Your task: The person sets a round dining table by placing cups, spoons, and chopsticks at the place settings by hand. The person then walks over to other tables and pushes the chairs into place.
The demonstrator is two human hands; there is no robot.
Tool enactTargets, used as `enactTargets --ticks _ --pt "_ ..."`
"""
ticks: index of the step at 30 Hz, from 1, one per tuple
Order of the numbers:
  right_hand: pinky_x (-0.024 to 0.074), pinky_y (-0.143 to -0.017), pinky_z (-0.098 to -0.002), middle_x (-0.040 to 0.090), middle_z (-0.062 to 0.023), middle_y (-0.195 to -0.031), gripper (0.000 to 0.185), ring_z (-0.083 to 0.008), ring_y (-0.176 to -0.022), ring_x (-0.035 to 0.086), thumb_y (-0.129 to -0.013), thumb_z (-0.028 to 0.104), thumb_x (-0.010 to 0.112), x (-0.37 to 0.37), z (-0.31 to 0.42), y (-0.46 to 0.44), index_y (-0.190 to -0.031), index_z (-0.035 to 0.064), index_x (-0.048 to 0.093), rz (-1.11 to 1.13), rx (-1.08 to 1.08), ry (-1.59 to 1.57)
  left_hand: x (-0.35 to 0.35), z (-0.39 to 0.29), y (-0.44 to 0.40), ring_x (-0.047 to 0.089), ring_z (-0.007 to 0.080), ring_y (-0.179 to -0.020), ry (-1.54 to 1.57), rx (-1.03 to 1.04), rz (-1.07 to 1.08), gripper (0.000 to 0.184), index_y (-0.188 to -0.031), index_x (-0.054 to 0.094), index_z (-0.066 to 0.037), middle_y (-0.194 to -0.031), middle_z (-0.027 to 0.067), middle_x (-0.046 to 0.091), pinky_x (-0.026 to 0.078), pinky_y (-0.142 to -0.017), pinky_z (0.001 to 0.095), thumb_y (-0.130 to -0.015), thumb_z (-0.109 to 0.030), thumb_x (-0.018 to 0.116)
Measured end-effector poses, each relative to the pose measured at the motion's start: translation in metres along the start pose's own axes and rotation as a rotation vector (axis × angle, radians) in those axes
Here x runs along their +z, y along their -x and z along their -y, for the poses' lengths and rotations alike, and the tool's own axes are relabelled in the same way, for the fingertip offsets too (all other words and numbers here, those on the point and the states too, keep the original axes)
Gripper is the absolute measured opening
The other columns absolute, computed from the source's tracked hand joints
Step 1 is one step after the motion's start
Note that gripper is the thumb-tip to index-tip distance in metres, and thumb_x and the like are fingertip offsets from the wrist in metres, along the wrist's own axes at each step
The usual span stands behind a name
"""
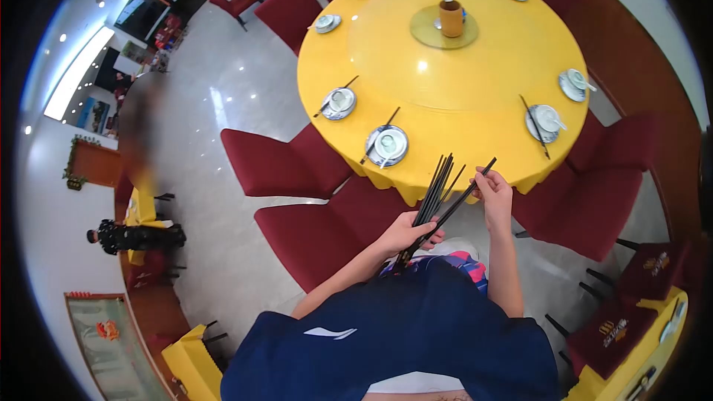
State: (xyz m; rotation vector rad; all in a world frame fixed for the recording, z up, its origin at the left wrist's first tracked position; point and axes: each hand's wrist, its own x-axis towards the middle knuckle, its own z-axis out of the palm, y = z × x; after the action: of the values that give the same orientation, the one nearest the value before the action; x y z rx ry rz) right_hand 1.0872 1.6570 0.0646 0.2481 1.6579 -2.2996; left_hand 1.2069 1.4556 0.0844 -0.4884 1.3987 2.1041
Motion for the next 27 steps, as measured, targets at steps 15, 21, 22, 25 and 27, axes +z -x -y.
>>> enactTargets --ticks 15,21,22,25,27 --pt "0.0485 -0.055 -0.0213 0.062 -0.0034 -0.070 0.059 -0.0081 -0.062 0.060 -0.089 0.004 0.065 -0.171 0.059 0.114 -0.139 0.0034 0.035 -0.308 -0.262 0.314 0.134 0.105 0.012 0.065 0.0131 -0.074 0.043 -0.033 0.162 0.035 -0.119 0.055 0.004 -0.104 0.0167 0.068 0.050 -0.052 0.0227 -0.091 -0.015 0.064" --pt "0.0512 -0.063 -0.0214 0.062 -0.0039 -0.078 0.057 -0.0087 -0.076 0.063 -0.090 0.005 0.065 -0.264 0.077 0.077 -0.139 0.0037 0.036 -0.211 -0.229 0.230 0.204 0.121 -0.040 0.063 0.0118 -0.075 0.179 0.039 0.161 0.037 -0.122 0.056 0.003 -0.110 0.0171 0.067 0.055 -0.052 0.0215 -0.090 -0.013 0.065" --pt "0.0509 -0.063 -0.0216 0.061 -0.0025 -0.077 0.057 -0.0085 -0.076 0.062 -0.089 0.005 0.065 -0.287 0.080 0.071 -0.138 0.0039 0.036 -0.230 -0.218 0.178 0.221 0.124 -0.051 0.063 0.0114 -0.076 0.166 0.047 0.173 0.037 -0.122 0.057 0.001 -0.112 0.0158 0.066 0.055 -0.052 0.0210 -0.089 -0.014 0.066" --pt "0.0475 -0.061 -0.0217 0.054 0.0020 -0.076 0.056 -0.0062 -0.071 0.054 -0.089 0.004 0.064 -0.362 0.084 0.036 -0.139 0.0069 0.038 -0.125 -0.339 0.105 0.278 0.142 -0.088 0.063 0.0104 -0.080 0.170 0.095 0.197 0.043 -0.127 0.055 -0.003 -0.118 0.0129 0.064 0.055 -0.053 0.0203 -0.089 -0.018 0.066" --pt "0.0471 -0.064 -0.0218 0.057 0.0010 -0.078 0.058 -0.0070 -0.075 0.058 -0.089 0.003 0.065 -0.398 0.113 0.034 -0.139 0.0089 0.036 -0.190 -0.055 0.094 0.335 0.147 -0.099 0.065 0.0120 -0.085 0.264 0.106 0.201 0.047 -0.129 0.053 -0.002 -0.124 0.0147 0.060 0.055 -0.054 0.0214 -0.088 -0.019 0.066"
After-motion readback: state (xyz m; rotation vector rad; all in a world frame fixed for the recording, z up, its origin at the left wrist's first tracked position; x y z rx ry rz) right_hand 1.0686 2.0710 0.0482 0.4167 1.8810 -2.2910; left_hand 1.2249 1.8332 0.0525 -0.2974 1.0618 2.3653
